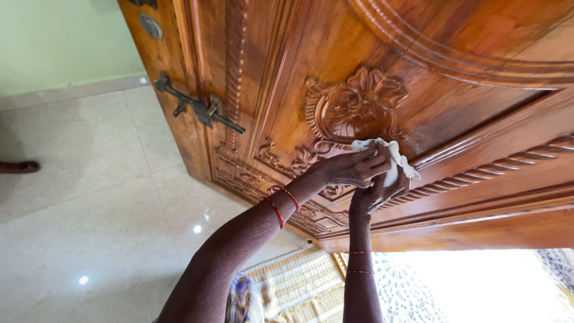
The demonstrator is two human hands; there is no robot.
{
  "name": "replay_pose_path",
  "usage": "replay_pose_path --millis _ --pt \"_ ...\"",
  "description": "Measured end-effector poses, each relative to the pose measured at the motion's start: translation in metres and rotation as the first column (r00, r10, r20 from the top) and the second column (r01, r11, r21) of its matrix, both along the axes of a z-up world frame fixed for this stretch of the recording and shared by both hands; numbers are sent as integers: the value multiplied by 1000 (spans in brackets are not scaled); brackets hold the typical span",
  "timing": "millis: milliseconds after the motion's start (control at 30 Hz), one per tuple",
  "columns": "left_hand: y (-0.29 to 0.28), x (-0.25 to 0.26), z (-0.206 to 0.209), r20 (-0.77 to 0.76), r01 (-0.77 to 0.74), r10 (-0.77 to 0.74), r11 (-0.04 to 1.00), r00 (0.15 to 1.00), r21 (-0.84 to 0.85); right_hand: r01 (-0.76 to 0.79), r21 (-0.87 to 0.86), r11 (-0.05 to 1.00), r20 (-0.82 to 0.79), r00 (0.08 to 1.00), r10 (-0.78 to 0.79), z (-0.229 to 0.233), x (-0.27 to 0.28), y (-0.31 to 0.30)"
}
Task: The person cleans the intricate carvings and flat surfaces of a wooden door using a white cloth, wiping across different sections of the wood.
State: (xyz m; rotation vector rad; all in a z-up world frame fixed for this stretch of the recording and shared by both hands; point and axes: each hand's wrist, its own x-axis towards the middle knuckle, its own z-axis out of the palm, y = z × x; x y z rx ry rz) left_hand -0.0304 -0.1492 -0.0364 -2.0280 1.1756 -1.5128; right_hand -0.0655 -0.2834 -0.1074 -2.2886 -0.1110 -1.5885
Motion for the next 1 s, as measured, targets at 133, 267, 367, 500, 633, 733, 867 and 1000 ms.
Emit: replay_pose_path --millis 133,267,367,500,633,733,867,1000 --pt "-2 -2 1 -28 69 -78 972 997 -225 -114 61 992 -34 993 117 7 4 -25" --pt "-15 13 24 -2 200 -221 884 975 -422 -235 140 962 112 969 221 47 6 -22" --pt "-6 13 14 -70 184 -218 927 973 -325 -217 221 951 141 972 189 44 5 0" --pt "4 12 -16 -92 228 -271 916 958 -329 -204 323 924 132 977 170 6 11 14" --pt "21 14 -50 -60 164 -183 957 981 -240 -222 180 958 87 974 210 -41 14 11" --pt "25 18 -70 -64 85 -96 984 993 -157 -216 186 958 4 976 220 -70 14 15" --pt "38 7 -90 -88 -1 -13 988 996 -153 -231 90 969 -169 955 244 -81 -5 20" --pt "38 12 -72 -17 -41 39 987 999 -157 -257 167 952 -147 948 282 -56 -1 19"
